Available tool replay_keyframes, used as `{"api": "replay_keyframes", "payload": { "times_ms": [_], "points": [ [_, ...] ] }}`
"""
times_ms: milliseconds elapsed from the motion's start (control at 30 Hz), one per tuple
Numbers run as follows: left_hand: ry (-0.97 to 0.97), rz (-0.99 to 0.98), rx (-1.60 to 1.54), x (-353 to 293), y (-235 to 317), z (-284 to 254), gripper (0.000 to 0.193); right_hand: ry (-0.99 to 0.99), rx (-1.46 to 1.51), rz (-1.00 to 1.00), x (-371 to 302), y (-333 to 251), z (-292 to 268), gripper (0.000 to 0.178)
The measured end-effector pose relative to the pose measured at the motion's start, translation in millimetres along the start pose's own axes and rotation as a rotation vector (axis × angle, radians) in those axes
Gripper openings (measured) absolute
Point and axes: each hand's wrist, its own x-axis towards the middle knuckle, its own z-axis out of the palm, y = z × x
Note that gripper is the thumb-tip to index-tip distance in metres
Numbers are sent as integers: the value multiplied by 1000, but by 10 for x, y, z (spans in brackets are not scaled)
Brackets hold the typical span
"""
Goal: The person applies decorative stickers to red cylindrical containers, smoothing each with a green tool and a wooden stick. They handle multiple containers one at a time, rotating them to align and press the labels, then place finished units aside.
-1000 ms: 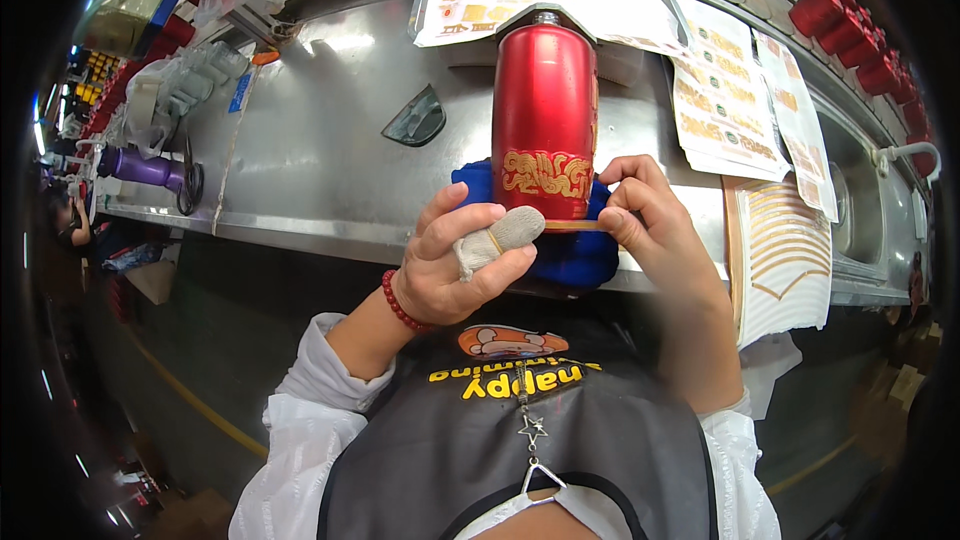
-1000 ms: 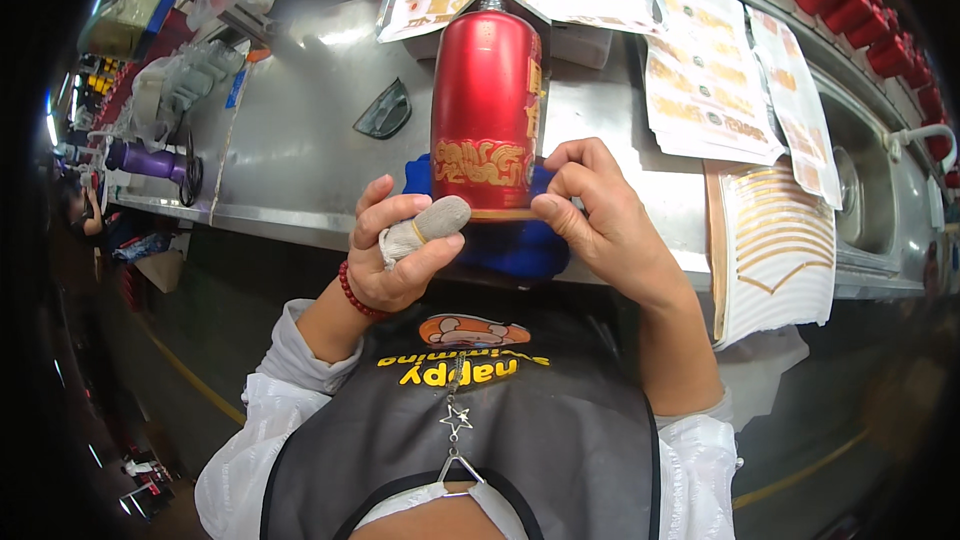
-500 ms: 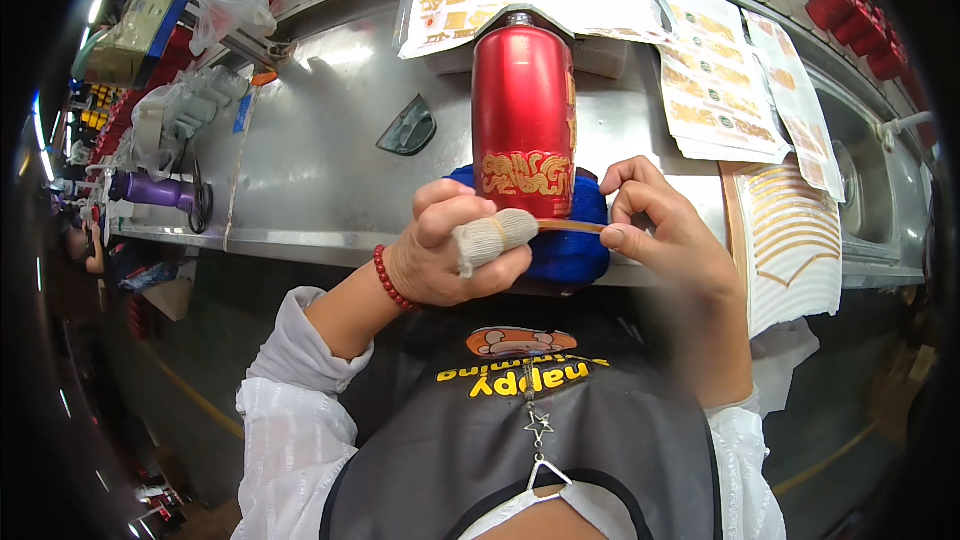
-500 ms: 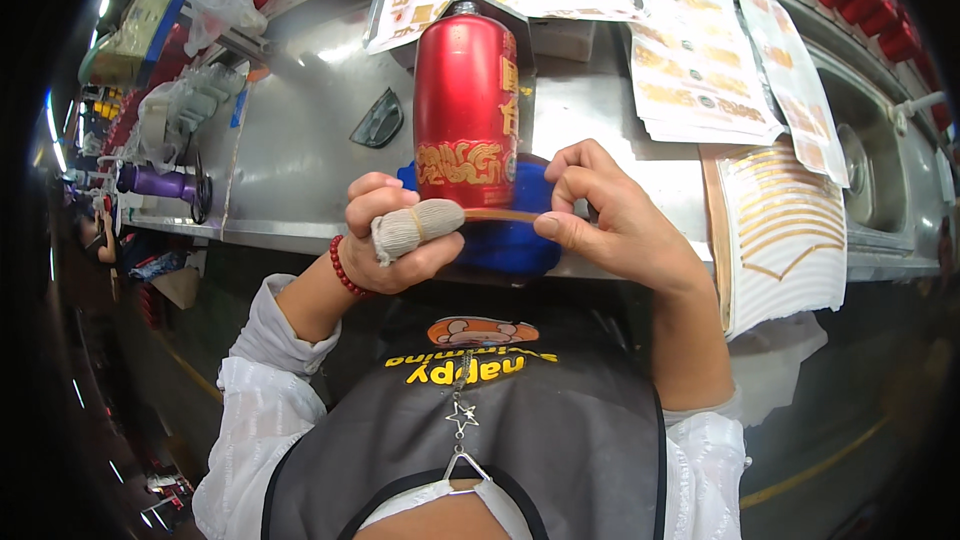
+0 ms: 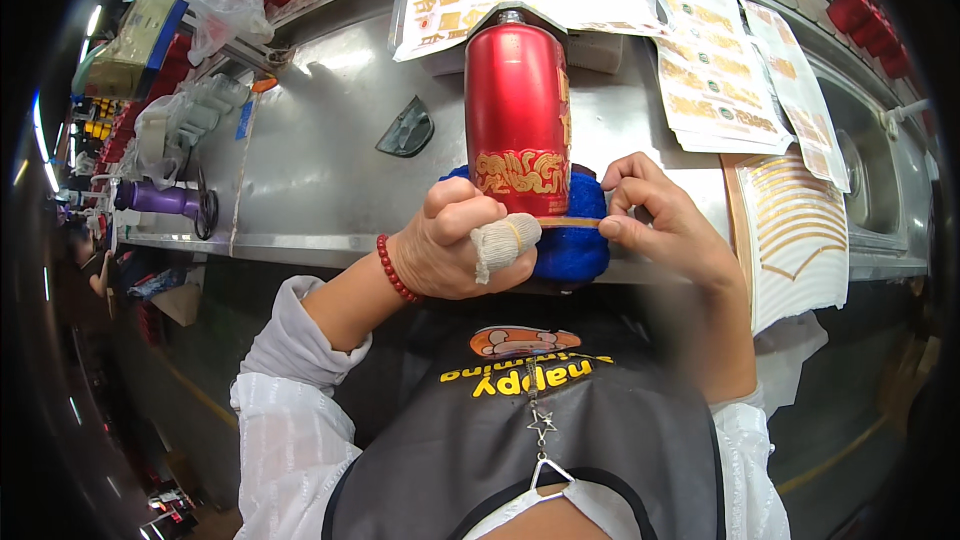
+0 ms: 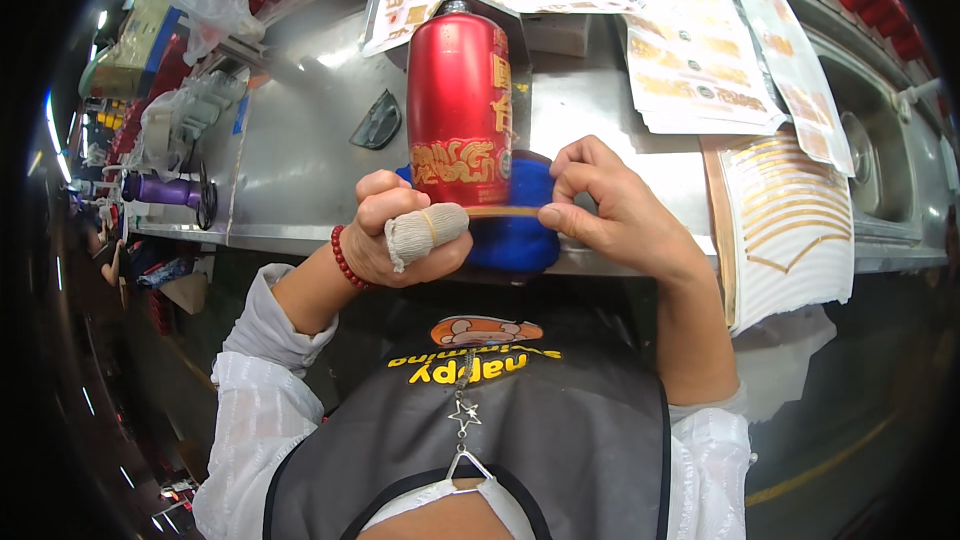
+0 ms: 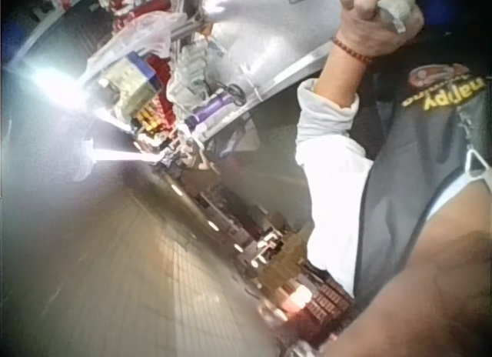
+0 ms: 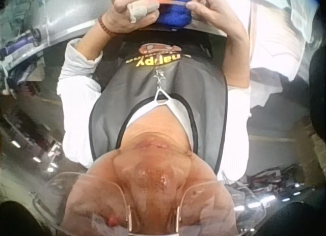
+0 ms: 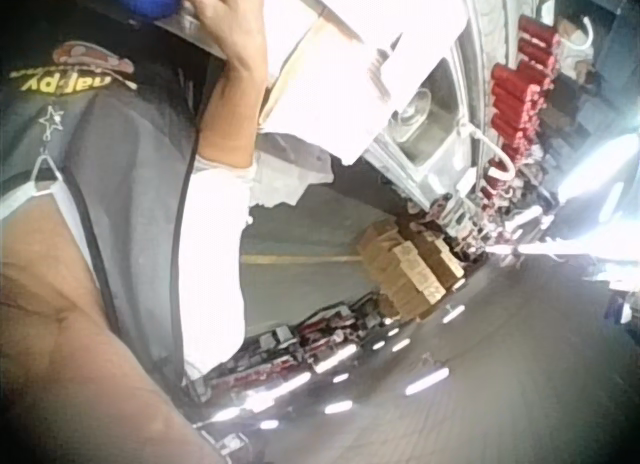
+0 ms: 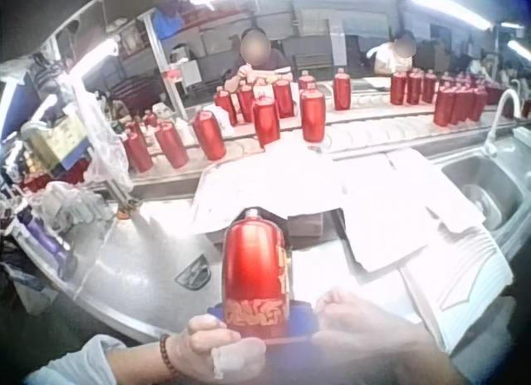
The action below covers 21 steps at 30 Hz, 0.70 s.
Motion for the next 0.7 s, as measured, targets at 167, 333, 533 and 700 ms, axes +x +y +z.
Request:
{"api": "replay_keyframes", "payload": {
  "times_ms": [167,333,533,700],
  "points": [
    [24,12,-50,100,4,100,29,29,38,8,7,0,42,16],
    [57,54,72,85,15,-22,27,-28,18,-75,45,57,48,18],
    [23,-24,35,37,62,32,28,-91,196,67,24,14,-5,23],
    [63,16,58,53,45,-17,30,-102,70,-40,41,-1,0,28]
  ]
}}
